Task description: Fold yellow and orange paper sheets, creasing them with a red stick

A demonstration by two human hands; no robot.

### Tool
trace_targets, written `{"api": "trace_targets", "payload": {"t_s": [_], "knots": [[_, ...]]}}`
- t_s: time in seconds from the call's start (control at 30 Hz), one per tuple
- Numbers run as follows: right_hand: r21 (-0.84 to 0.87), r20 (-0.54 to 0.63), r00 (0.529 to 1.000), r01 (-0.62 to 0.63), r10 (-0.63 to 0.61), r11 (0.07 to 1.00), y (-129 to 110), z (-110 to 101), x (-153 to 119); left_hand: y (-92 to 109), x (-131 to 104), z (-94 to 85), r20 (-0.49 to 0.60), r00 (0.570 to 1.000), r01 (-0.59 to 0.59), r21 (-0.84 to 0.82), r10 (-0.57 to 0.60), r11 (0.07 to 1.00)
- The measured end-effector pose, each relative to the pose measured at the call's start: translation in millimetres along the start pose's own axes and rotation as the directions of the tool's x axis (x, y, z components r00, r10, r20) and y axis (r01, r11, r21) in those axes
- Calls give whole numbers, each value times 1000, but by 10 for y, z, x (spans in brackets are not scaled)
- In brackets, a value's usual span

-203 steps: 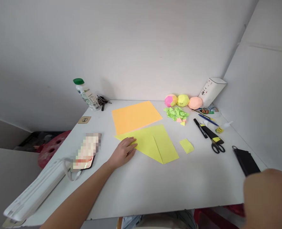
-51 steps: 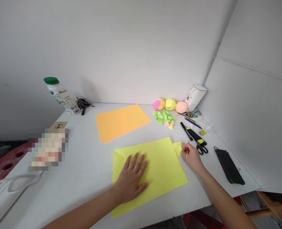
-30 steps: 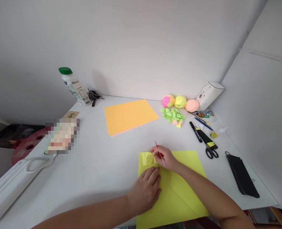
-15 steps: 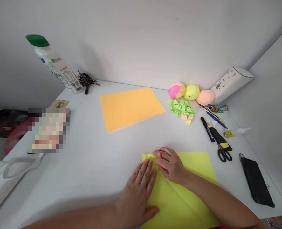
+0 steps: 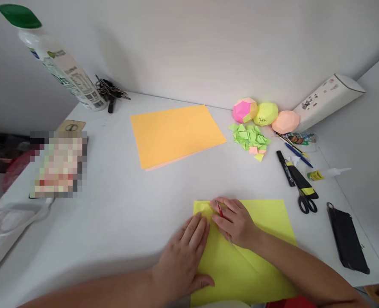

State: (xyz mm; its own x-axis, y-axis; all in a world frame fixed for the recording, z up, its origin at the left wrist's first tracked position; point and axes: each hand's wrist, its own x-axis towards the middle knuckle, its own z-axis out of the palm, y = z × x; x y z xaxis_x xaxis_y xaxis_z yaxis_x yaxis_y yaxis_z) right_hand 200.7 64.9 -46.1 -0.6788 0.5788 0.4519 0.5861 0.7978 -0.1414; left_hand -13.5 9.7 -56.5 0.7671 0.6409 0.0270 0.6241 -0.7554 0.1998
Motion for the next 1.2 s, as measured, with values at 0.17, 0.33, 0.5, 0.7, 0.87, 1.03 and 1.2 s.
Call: {"api": "trace_targets", "payload": {"t_s": [0.17,0.33,0.5,0.7,0.87,1.03,1.2], "knots": [[-55,27,997,78,-77,995,-42,-39,9,-11,34,-11,-110,993,48,21,-45,999],[-42,99,991,94,-90,995,-79,-47,-9,-1,52,-56,-132,986,109,24,-105,994],[-34,140,989,57,-52,998,-116,-62,-26,-11,56,-76,-115,987,113,12,-111,994],[-17,181,983,3,0,1000,-146,-70,-42,-14,56,-77,-114,987,111,2,-110,994],[-8,192,981,1,0,1000,-136,-71,-44,-13,53,-84,-106,987,123,-14,-123,992],[2,201,980,-9,9,1000,-116,-81,-33,-10,48,-77,-99,987,124,-30,-126,992],[44,187,982,-11,2,999,-93,-85,-12,-12,44,-74,-94,986,136,-29,-138,990]]}}
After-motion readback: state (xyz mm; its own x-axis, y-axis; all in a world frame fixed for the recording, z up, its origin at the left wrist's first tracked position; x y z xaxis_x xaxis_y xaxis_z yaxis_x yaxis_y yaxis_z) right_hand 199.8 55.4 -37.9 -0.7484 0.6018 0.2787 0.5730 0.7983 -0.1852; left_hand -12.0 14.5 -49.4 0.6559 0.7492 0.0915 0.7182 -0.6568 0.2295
